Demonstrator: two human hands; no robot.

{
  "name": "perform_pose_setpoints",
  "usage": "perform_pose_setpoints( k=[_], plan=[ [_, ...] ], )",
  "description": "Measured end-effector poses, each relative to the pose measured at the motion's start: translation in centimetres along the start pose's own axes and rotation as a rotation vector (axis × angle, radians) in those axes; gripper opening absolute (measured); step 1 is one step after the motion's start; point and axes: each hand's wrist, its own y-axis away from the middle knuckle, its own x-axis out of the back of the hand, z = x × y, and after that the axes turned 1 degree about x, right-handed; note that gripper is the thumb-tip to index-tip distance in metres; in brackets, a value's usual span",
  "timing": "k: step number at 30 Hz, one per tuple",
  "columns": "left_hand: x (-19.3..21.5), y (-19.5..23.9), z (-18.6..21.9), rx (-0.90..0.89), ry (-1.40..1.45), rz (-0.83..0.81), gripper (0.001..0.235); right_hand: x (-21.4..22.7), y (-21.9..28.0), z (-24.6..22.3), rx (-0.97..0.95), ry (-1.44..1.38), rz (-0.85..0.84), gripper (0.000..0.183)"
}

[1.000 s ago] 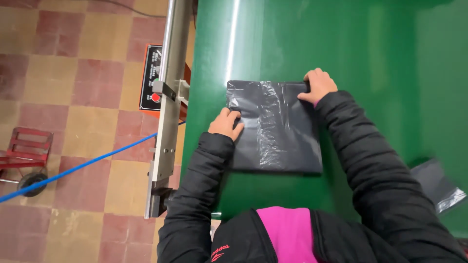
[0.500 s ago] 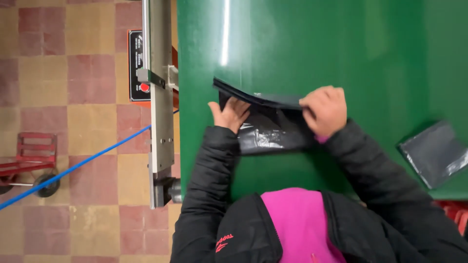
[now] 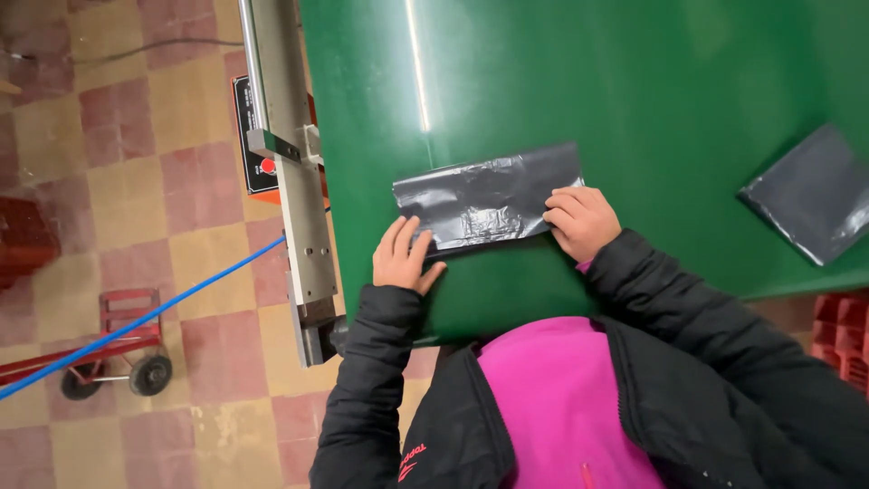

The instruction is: Manually folding black plastic bags from a conveyor belt and stacking them in a red crate.

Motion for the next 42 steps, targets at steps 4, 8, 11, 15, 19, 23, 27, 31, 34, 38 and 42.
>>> perform_pose_setpoints(
  k=[4, 8, 11, 15, 19, 23, 27, 31, 34, 38, 42],
  plan=[
    [-1.6, 0.8, -0.6, -0.164, -0.180, 0.036, 0.035, 1.1, -0.5, -1.7, 0.005, 0.018, -0.009, 0.025],
    [-4.0, 0.8, -0.5, -0.214, -0.274, -0.363, 0.007, 0.3, -1.8, -5.5, 0.070, -0.067, -0.079, 0.045],
    [-2.8, -3.1, 3.4, -0.268, 0.081, -0.566, 0.011, -3.2, 0.7, -6.1, 0.142, -0.196, -0.130, 0.049],
    [-7.8, -7.8, 3.1, -0.358, 0.639, -0.517, 0.017, -7.3, 7.1, -3.7, -0.195, -0.460, -0.272, 0.025],
    [-12.8, -12.4, 0.3, 0.931, 1.333, -1.067, 0.051, -7.7, 9.2, -2.3, -0.764, -1.051, -0.040, 0.035],
    [-13.9, -12.6, 1.1, 0.574, 0.878, -0.677, 0.039, -8.1, 8.1, -0.4, -1.261, -1.553, 0.314, 0.040],
    [-13.0, -12.6, 4.0, 0.165, 0.363, -0.239, 0.049, -6.7, 6.4, 0.2, -1.543, -1.505, 0.260, 0.034],
    [-14.5, -12.2, 5.3, 0.052, 0.171, -0.087, 0.040, -9.3, 8.2, 1.3, -1.572, -1.495, 0.272, 0.030],
    [-14.7, -11.8, 7.1, 0.027, 0.327, -0.096, 0.030, -10.9, 12.5, 1.8, -1.463, -1.481, 0.329, 0.031],
    [-10.5, -15.1, 16.1, -0.137, 0.673, -0.102, 0.023, -0.9, 13.9, 1.9, -1.071, -0.860, 0.637, 0.056],
    [-13.5, -19.7, 26.8, 0.045, 0.817, -0.180, 0.022, 10.2, 16.1, 5.1, -0.957, -0.615, 0.875, 0.069]
  ],
)
